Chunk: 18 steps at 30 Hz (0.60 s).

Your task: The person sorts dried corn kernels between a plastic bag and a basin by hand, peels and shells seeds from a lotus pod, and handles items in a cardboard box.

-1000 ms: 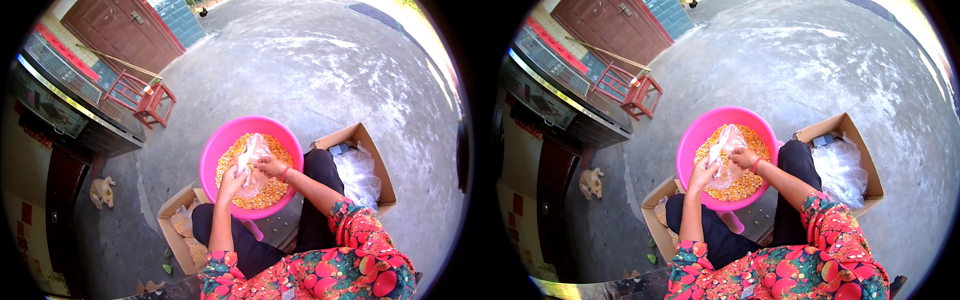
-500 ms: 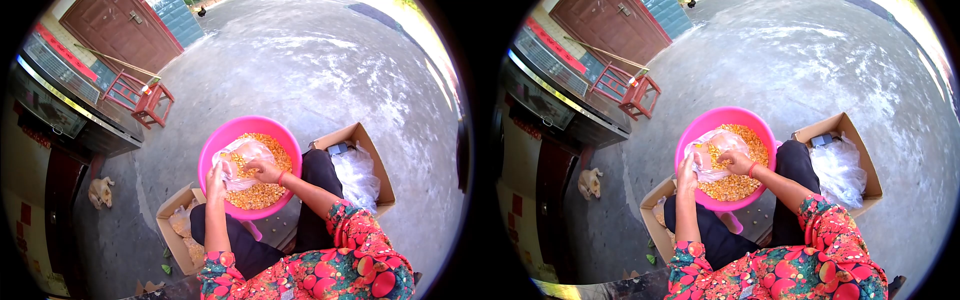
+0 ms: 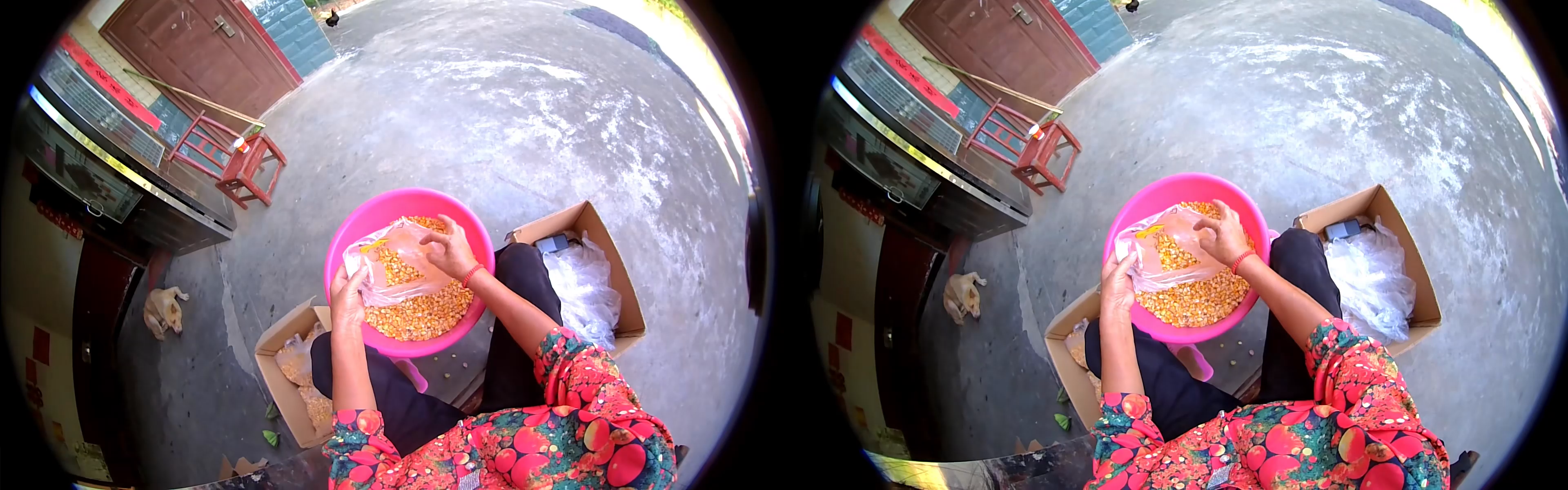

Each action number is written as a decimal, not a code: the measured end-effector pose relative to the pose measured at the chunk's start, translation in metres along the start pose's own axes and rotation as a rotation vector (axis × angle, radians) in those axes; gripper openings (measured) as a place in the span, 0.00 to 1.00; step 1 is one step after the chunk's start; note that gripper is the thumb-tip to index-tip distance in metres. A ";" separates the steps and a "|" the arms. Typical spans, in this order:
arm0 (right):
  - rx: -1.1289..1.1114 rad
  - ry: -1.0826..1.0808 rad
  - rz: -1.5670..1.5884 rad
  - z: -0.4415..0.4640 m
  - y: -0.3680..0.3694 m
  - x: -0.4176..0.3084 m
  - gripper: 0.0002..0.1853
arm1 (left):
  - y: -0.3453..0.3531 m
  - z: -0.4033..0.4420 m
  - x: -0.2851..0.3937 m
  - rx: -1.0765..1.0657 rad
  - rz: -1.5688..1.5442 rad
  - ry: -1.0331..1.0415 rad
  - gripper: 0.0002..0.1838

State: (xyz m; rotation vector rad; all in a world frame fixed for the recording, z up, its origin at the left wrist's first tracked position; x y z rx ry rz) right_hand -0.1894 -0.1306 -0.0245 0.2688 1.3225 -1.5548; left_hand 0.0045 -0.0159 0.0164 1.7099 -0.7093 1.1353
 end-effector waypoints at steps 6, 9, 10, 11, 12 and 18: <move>-0.324 0.219 0.259 -0.001 0.035 0.019 0.26 | -0.007 0.003 0.000 0.004 0.047 0.031 0.26; -0.112 0.022 0.470 0.004 0.020 0.008 0.28 | -0.005 0.000 0.007 0.032 0.000 0.064 0.33; -0.096 -0.008 0.567 0.008 0.011 0.002 0.29 | -0.005 -0.001 0.008 0.036 0.001 0.064 0.33; -0.100 -0.008 0.569 0.010 0.004 -0.004 0.29 | -0.005 -0.001 0.011 0.052 -0.023 0.113 0.36; -0.129 -0.005 0.678 0.012 -0.003 -0.010 0.29 | -0.004 -0.001 0.013 0.066 -0.046 0.161 0.39; -0.218 -0.015 0.732 0.009 -0.017 -0.022 0.29 | -0.005 0.002 0.022 0.034 -0.092 0.302 0.34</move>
Point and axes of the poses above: each hand's wrist, its own z-axis towards the middle knuckle, its own y-axis out of the palm, x = y × z, the point moved 4 cm from there along z, towards the middle knuckle, and after that the axes turned 4 degrees about -x, right-handed, at the moved point
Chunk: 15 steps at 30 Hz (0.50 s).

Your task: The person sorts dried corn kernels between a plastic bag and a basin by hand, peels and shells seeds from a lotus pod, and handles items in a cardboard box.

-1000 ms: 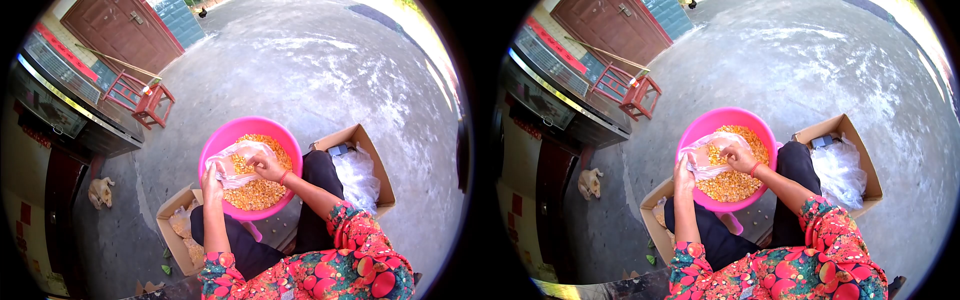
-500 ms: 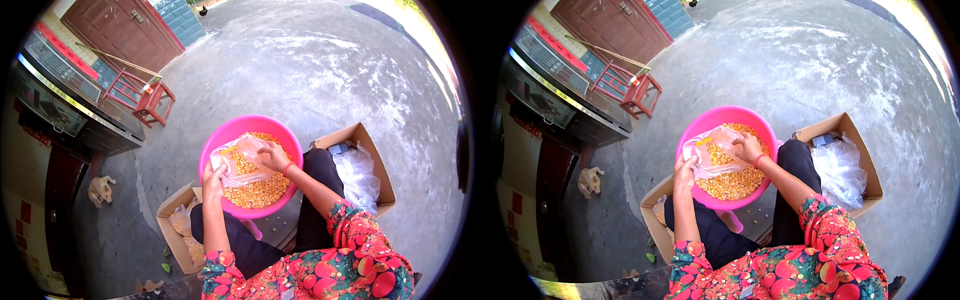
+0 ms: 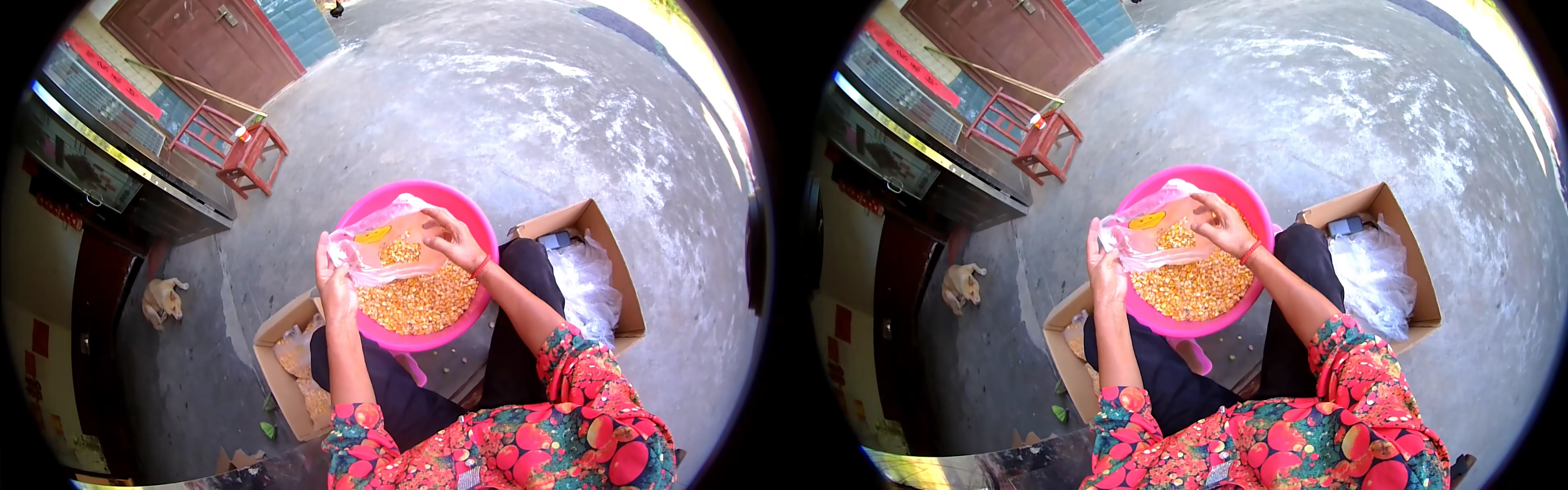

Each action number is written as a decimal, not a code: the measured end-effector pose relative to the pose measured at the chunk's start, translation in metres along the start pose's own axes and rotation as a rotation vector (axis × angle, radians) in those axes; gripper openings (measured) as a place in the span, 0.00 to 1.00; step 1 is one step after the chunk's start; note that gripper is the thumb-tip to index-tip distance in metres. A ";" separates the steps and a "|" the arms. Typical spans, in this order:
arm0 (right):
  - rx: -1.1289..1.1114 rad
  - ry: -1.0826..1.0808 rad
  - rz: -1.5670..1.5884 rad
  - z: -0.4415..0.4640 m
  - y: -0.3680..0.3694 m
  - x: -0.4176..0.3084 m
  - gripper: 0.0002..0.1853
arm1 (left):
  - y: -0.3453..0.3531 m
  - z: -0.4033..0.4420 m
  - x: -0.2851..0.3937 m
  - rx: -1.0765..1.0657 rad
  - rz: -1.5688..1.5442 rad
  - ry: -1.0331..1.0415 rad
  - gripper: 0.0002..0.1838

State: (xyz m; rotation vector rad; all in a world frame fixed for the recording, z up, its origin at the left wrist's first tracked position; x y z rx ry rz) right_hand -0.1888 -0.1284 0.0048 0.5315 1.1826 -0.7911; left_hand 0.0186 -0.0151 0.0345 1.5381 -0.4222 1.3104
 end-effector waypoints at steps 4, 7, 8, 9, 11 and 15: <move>-0.022 0.021 0.068 0.002 -0.005 -0.012 0.29 | -0.022 0.003 -0.007 0.046 -0.011 -0.056 0.22; 0.015 -0.042 0.001 0.000 -0.007 -0.023 0.25 | -0.027 0.006 -0.007 0.124 -0.029 -0.084 0.18; 0.101 -0.036 0.008 0.002 -0.013 -0.016 0.22 | -0.026 0.006 -0.008 0.126 -0.030 -0.084 0.18; 0.187 -0.031 0.015 0.003 -0.017 -0.011 0.19 | -0.024 0.006 -0.009 0.141 0.028 -0.053 0.18; 0.393 -0.069 -0.080 0.002 -0.031 -0.007 0.09 | -0.022 0.004 -0.009 0.158 0.080 -0.022 0.18; -0.353 0.231 0.452 -0.005 -0.013 -0.013 0.10 | -0.012 -0.001 -0.009 0.103 0.263 -0.042 0.22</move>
Point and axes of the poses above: each hand's wrist, its own z-axis towards the middle knuckle, its own y-axis out of the palm, x = y × z, the point moved 4 cm from there along z, towards the middle knuckle, and after that the axes turned 4 degrees about -x, right-handed, at the moved point
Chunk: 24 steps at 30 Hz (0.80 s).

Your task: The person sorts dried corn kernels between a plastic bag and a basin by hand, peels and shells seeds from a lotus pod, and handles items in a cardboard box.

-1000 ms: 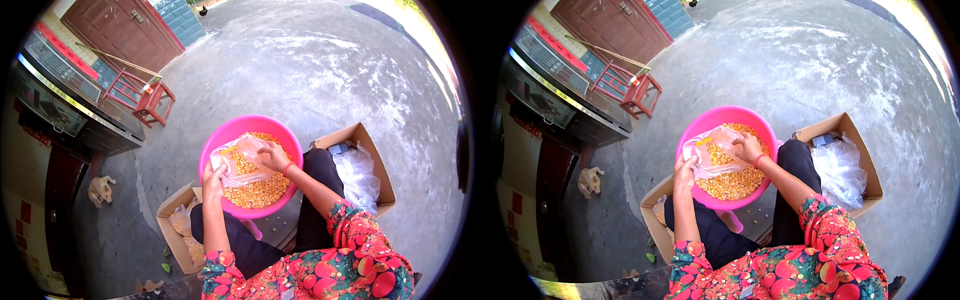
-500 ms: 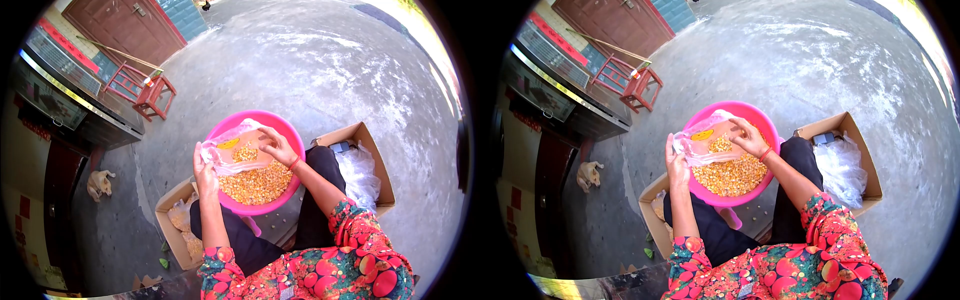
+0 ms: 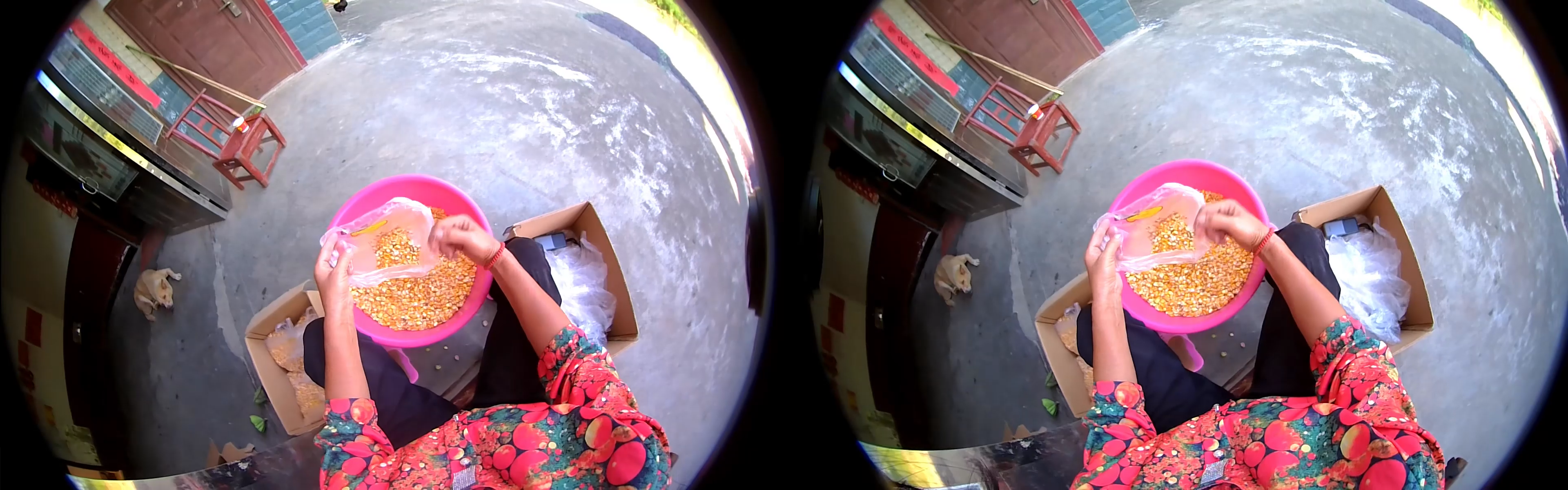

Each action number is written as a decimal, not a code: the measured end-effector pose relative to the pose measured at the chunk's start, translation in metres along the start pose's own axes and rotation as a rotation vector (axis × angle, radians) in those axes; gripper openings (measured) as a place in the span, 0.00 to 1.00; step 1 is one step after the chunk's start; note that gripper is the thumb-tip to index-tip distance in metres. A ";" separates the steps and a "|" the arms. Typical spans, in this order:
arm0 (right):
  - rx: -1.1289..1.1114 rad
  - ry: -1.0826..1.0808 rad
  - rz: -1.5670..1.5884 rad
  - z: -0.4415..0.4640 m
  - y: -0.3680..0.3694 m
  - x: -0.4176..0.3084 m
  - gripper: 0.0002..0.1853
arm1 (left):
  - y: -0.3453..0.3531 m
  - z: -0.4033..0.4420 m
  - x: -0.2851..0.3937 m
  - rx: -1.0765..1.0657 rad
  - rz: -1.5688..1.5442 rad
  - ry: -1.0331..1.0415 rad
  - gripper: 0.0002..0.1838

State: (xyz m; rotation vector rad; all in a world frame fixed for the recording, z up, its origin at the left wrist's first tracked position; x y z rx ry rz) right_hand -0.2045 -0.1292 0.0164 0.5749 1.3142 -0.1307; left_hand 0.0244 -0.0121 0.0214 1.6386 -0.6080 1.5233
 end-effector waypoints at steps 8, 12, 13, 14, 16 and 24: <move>-0.412 -0.028 -0.894 0.003 0.061 0.118 0.18 | 0.021 -0.007 -0.004 -0.195 0.056 -0.067 0.24; -0.189 0.003 -1.229 0.000 0.070 0.125 0.18 | 0.027 -0.011 -0.006 -0.280 0.109 -0.103 0.23; -0.256 -0.022 -1.228 -0.001 0.074 0.126 0.18 | 0.028 -0.010 -0.008 -0.297 0.115 -0.104 0.23; -0.323 -0.048 -1.226 -0.002 0.078 0.127 0.17 | 0.029 -0.010 -0.008 -0.313 0.121 -0.106 0.23; -0.431 0.025 -1.226 -0.002 0.084 0.125 0.16 | 0.032 -0.012 -0.003 -0.314 0.127 -0.115 0.22; -0.620 0.251 -1.175 -0.006 0.081 0.131 0.10 | 0.028 -0.011 -0.008 -0.304 0.136 -0.118 0.21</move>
Point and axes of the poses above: each hand's wrist, its own z-axis towards the middle knuckle, its own y-axis out of the palm, x = y × z, the point moved 4 cm from there along z, towards the middle knuckle, and after that the axes turned 4 degrees about -x, right-handed, at the moved point
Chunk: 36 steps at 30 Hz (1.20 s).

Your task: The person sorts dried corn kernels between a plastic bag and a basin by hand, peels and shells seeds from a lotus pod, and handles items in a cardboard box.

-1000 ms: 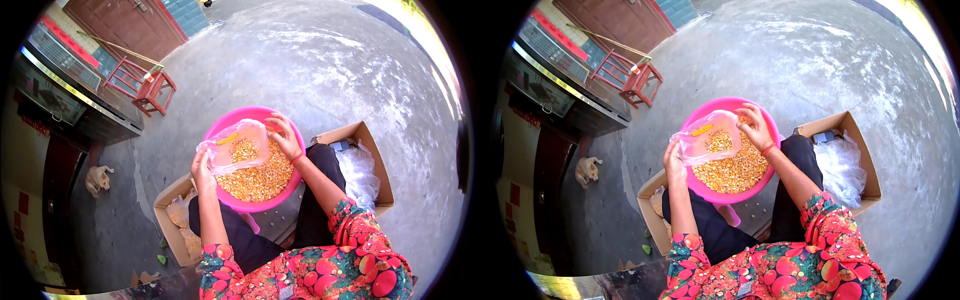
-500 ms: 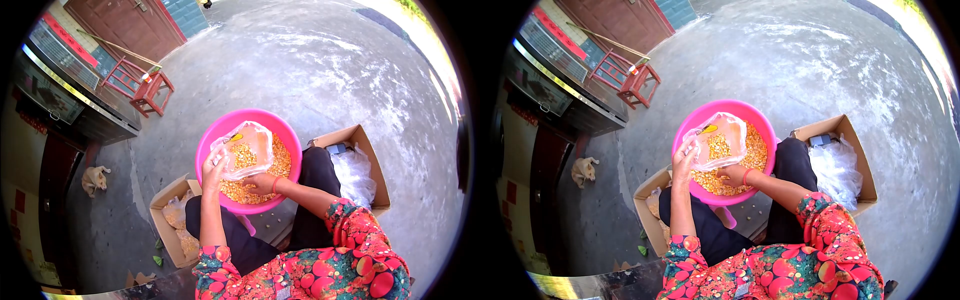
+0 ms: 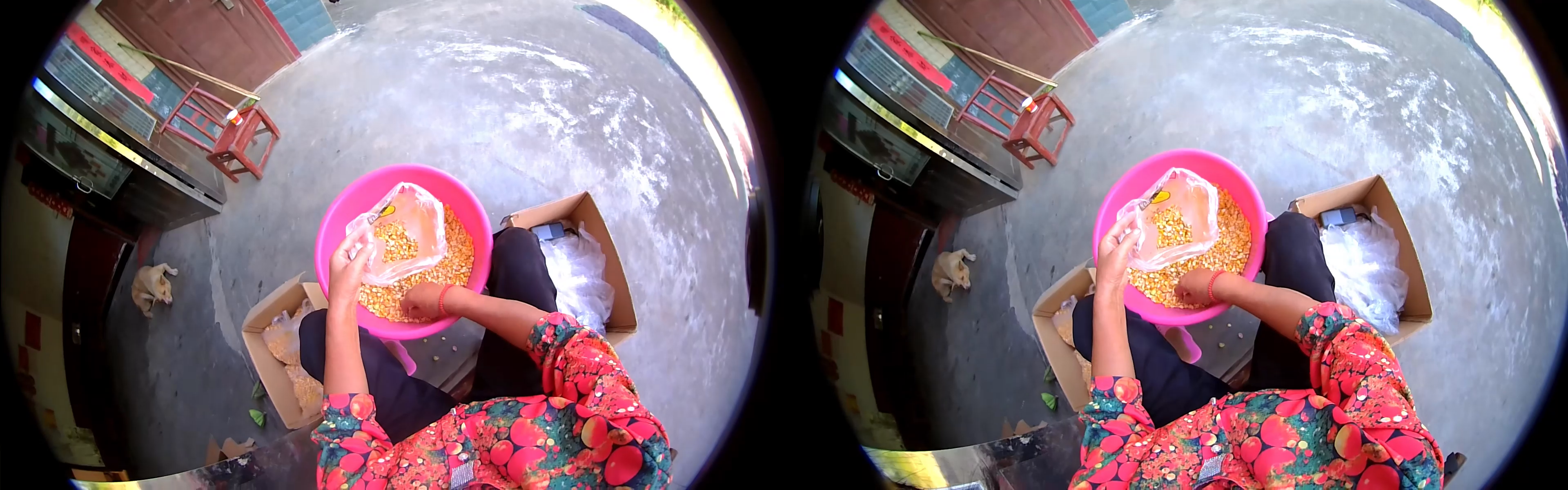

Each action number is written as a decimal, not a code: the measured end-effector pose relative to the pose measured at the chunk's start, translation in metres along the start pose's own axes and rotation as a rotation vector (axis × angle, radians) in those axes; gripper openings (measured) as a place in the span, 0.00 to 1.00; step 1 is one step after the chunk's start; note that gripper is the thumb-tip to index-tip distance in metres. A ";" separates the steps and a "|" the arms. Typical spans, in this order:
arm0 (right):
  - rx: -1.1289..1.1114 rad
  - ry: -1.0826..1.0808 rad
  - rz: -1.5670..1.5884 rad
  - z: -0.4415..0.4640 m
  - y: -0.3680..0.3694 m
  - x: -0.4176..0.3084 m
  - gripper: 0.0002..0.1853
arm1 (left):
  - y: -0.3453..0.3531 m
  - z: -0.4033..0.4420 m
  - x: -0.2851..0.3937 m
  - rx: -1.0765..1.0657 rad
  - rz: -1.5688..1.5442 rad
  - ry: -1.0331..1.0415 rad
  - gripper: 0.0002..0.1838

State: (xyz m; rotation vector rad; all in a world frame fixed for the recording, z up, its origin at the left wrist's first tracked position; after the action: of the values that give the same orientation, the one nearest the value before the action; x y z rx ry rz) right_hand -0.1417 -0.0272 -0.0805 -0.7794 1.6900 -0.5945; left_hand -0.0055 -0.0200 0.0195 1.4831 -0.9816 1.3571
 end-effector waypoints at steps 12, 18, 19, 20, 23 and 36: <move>-0.140 0.197 0.688 -0.015 -0.017 0.026 0.08 | -0.010 0.002 0.001 0.129 0.004 0.065 0.20; -0.221 0.196 0.707 -0.031 -0.042 0.026 0.08 | -0.009 0.002 0.001 0.167 0.214 0.123 0.21; -0.224 0.175 0.680 -0.033 -0.044 0.030 0.08 | -0.009 0.002 0.001 0.167 0.268 0.177 0.21; -0.229 0.153 0.654 -0.035 -0.046 0.034 0.08 | -0.010 0.002 -0.002 0.170 0.266 0.173 0.21; -0.199 0.160 0.621 -0.042 -0.049 0.045 0.07 | -0.007 -0.001 0.004 0.170 0.366 0.176 0.21; 0.516 0.373 0.620 -0.078 -0.102 0.073 0.11 | -0.002 -0.006 0.015 0.192 0.749 0.265 0.19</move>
State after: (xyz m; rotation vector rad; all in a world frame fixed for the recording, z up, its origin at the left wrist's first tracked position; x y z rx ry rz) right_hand -0.2086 -0.1498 -0.0335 0.2425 1.8698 -0.7106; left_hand -0.0044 -0.0140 0.0347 1.0463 -1.3219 2.1652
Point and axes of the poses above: each hand's wrist, its own z-axis towards the middle knuckle, its own y-axis out of the palm, x = y × z, the point moved 4 cm from there along z, towards the middle knuckle, and after that the axes turned 4 degrees about -x, right-handed, at the moved point
